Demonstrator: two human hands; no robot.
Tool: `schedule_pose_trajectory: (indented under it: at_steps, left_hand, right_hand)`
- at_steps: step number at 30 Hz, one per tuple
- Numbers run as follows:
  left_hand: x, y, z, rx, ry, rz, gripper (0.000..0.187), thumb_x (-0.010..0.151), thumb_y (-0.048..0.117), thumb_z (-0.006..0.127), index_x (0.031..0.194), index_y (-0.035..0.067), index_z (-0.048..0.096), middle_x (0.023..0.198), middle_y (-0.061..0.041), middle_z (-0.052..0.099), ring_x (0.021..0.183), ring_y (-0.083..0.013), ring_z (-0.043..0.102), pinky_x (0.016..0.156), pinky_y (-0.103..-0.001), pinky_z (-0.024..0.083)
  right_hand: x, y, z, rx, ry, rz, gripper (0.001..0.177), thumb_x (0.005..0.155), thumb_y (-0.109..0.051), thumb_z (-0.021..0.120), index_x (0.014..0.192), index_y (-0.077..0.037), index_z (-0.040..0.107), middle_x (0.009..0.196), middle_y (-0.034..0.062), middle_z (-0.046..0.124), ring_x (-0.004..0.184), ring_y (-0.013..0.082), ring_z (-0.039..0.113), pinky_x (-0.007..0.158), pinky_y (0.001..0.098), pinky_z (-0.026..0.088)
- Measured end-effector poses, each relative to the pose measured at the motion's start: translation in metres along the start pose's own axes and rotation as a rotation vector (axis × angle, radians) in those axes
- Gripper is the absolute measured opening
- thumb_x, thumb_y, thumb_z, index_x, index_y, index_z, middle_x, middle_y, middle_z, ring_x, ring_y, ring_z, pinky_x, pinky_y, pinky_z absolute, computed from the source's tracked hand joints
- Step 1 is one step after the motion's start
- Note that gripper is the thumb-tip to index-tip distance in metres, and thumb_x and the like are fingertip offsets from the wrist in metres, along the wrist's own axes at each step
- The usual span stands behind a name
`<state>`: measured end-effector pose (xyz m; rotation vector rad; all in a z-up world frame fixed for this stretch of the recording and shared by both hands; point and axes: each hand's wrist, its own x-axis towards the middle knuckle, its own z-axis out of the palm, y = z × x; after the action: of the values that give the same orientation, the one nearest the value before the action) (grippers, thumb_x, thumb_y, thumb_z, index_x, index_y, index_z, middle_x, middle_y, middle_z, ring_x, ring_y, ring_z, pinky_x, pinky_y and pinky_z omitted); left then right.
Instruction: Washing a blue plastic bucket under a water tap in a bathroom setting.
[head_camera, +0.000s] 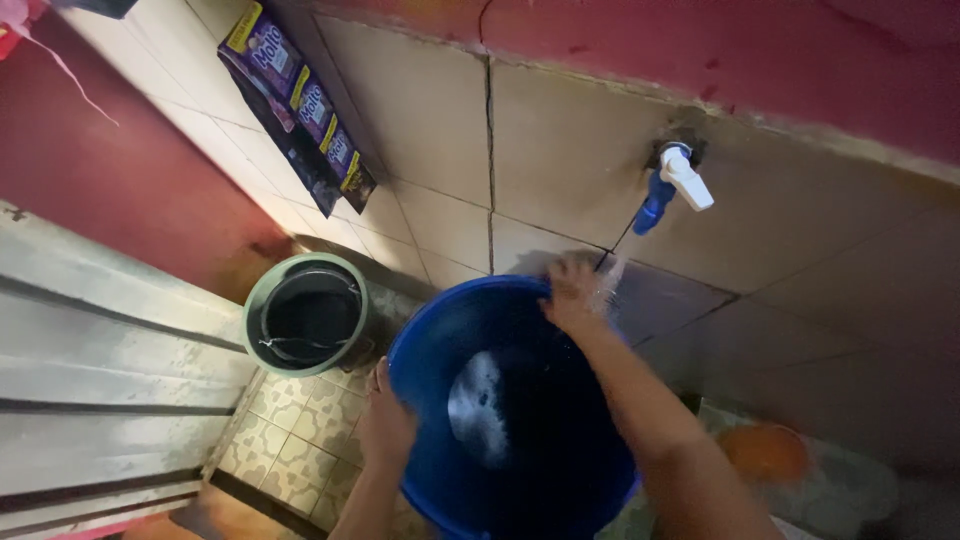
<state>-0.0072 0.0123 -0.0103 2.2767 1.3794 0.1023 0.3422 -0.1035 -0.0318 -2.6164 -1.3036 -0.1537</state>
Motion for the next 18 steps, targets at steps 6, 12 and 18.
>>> schedule_pose_trajectory:
  at_steps: [6,12,18]
  left_hand:
    - [-0.014,0.029,-0.025,0.044,0.011,-0.068,0.080,0.086,0.012,0.056,0.160,0.016,0.026,0.159,-0.013,0.040,0.120,-0.0425,0.061,0.097,-0.052,0.054]
    - [-0.013,0.029,-0.024,0.038,-0.007,-0.090,0.078,0.086,0.008,0.054,0.159,0.016,0.027,0.161,-0.012,0.038,0.120,-0.0429,0.061,0.089,-0.053,0.057]
    - [-0.015,0.032,-0.028,0.043,-0.046,-0.127,0.082,0.086,0.008,0.054,0.161,0.018,0.022,0.163,-0.014,0.033,0.116,-0.0425,0.062,0.085,-0.053,0.058]
  right_hand:
    - [-0.024,0.023,-0.029,-0.056,0.062,-0.183,0.068,0.068,-0.025,0.077,0.132,-0.012,0.061,0.135,0.0102,0.055,0.129,0.0373,0.050,0.107,0.0544,0.043]
    - [-0.116,0.086,-0.008,-0.085,-0.129,0.020,0.057,0.082,-0.024,0.072,0.132,-0.002,0.057,0.125,0.0195,0.057,0.104,0.0409,0.057,0.085,0.0513,0.051]
    - [-0.070,0.062,0.007,-0.302,-0.183,0.029,0.047,0.088,-0.016,0.068,0.133,-0.005,0.061,0.131,0.0171,0.059,0.112,0.0331,0.059,0.089,0.0460,0.053]
